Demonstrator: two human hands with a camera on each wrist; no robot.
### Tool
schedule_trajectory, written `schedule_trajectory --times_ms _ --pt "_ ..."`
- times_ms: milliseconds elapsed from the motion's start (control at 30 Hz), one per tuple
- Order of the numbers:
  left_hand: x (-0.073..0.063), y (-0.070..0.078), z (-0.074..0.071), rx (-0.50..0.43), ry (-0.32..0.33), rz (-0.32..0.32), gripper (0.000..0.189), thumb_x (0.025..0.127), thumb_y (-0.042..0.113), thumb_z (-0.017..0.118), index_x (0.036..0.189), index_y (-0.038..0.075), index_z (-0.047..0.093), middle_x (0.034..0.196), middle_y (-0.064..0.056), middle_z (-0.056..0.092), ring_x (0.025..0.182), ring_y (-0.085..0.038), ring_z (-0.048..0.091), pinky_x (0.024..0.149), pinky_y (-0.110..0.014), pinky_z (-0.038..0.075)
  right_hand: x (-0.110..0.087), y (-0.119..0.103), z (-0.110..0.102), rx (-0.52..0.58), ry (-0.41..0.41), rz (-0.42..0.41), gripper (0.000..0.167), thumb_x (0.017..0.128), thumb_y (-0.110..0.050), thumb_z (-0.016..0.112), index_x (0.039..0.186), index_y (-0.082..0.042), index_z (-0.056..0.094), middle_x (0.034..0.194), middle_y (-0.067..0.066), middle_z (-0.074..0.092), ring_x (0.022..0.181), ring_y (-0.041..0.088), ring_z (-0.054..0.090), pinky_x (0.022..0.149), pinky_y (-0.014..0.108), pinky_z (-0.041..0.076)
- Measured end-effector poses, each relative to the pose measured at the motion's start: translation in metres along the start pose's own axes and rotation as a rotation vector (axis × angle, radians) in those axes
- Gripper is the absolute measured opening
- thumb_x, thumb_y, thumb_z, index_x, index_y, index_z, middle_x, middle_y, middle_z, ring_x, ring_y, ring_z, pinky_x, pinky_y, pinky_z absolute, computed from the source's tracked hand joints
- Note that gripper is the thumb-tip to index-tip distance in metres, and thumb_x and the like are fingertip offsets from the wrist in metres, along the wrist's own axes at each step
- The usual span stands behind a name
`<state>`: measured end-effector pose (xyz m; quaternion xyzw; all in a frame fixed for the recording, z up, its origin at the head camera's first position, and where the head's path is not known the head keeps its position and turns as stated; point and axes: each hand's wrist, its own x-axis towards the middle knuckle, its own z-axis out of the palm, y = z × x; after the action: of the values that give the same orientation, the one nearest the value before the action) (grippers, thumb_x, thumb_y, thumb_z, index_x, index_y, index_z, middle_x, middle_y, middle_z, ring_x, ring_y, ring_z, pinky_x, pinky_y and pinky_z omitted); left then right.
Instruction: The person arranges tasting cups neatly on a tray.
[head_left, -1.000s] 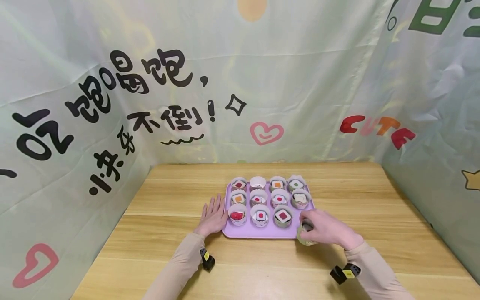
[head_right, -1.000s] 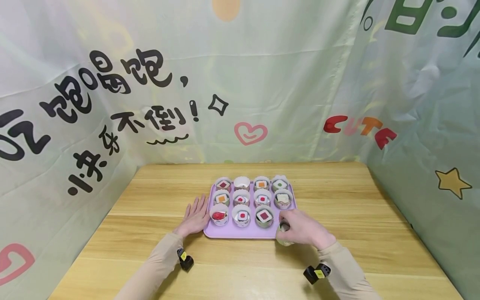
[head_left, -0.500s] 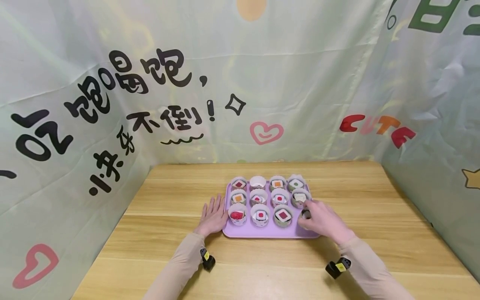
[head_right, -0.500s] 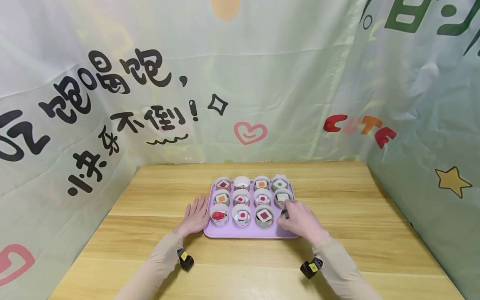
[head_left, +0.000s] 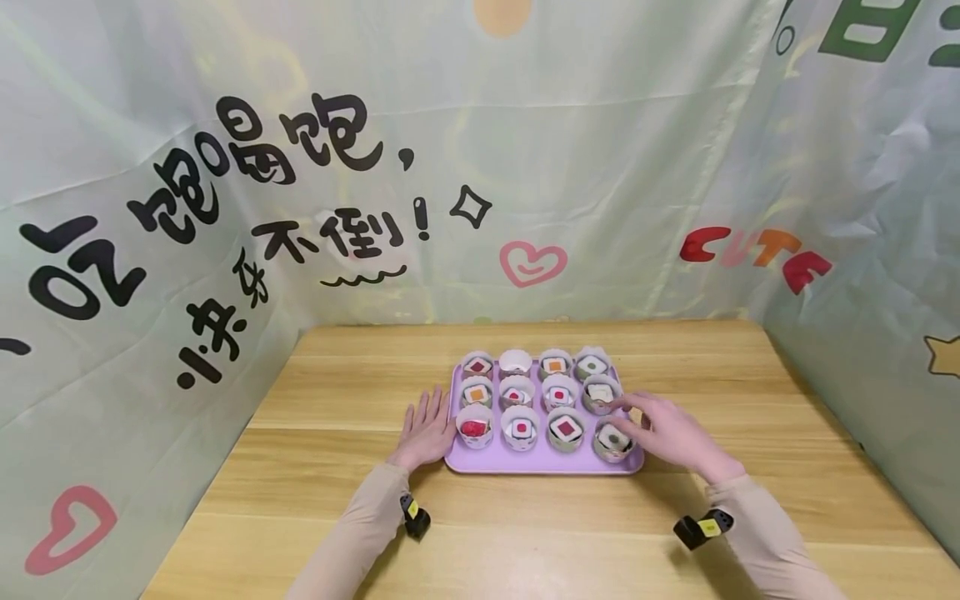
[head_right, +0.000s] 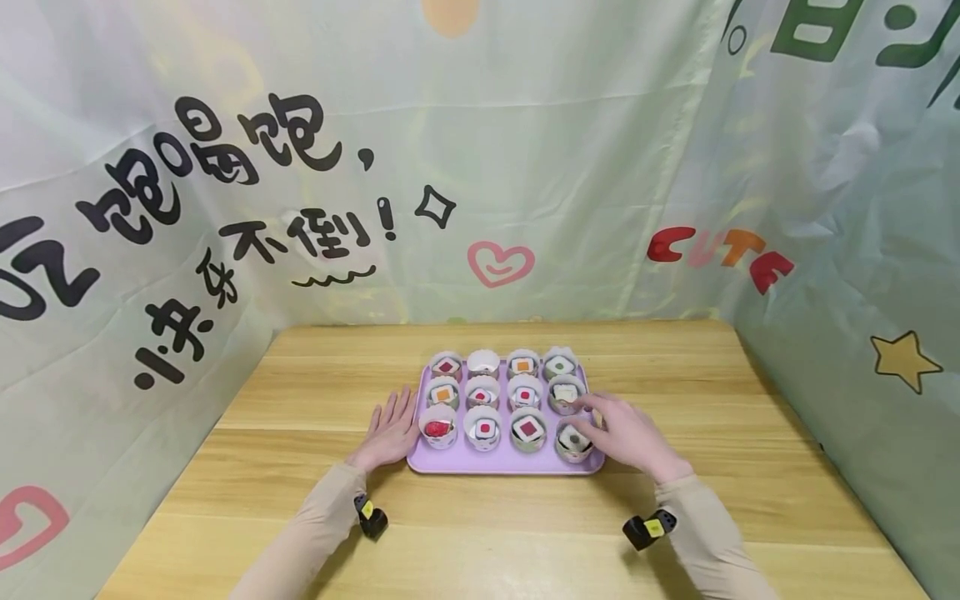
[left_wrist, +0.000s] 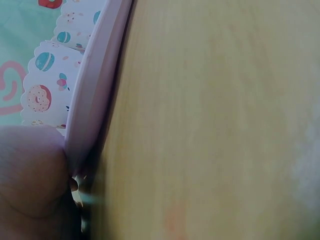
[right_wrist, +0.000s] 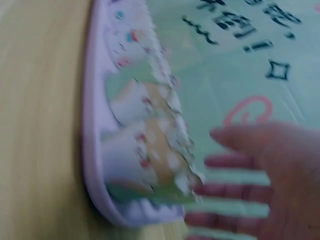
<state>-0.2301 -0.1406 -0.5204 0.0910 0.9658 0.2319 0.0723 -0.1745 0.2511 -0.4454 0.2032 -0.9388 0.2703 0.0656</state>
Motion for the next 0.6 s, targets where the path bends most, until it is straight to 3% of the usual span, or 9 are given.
schedule_trajectory --times_ms 133,233,333,600 --pt "0.001 -0.001 0.001 0.005 0.002 0.001 0.062 0.106 0.037 0.027 0.162 0.012 0.019 0.172 -0.008 0.005 0.160 -0.032 -0.002 0.128 -0.054 -0.006 -0.007 0.013 -0.007 0.120 -0.053 -0.140 0.039 0.090 -0.020 0.075 0.124 -0.003 0.067 0.108 0.013 0.068 0.073 0.002 0.053 0.057 0.021 0.045" --pt "0.002 -0.003 0.002 0.007 0.004 0.000 0.062 0.106 0.038 0.028 0.162 0.012 0.020 0.172 -0.008 0.005 0.160 -0.032 -0.002 0.128 -0.054 -0.006 -0.010 0.017 -0.008 0.145 -0.100 -0.184 0.055 0.084 -0.024 0.082 0.128 0.002 0.063 0.116 0.018 0.067 0.075 0.005 0.055 0.057 0.020 0.047" --pt "0.002 -0.003 0.003 0.005 0.008 0.001 0.062 0.106 0.038 0.028 0.162 0.012 0.020 0.172 -0.008 0.005 0.160 -0.033 -0.002 0.128 -0.054 -0.006 -0.010 0.019 -0.006 0.112 -0.126 -0.174 0.064 0.079 -0.031 0.086 0.130 0.001 0.063 0.116 0.014 0.067 0.075 0.006 0.053 0.057 0.018 0.045" --pt "0.005 -0.005 0.004 0.011 0.005 0.002 0.062 0.106 0.037 0.028 0.162 0.012 0.020 0.172 -0.009 0.005 0.160 -0.033 -0.002 0.128 -0.055 -0.006 -0.008 0.017 -0.001 0.033 -0.097 -0.120 0.064 0.077 -0.034 0.087 0.129 -0.004 0.066 0.100 0.001 0.066 0.072 0.003 0.050 0.059 0.018 0.038"
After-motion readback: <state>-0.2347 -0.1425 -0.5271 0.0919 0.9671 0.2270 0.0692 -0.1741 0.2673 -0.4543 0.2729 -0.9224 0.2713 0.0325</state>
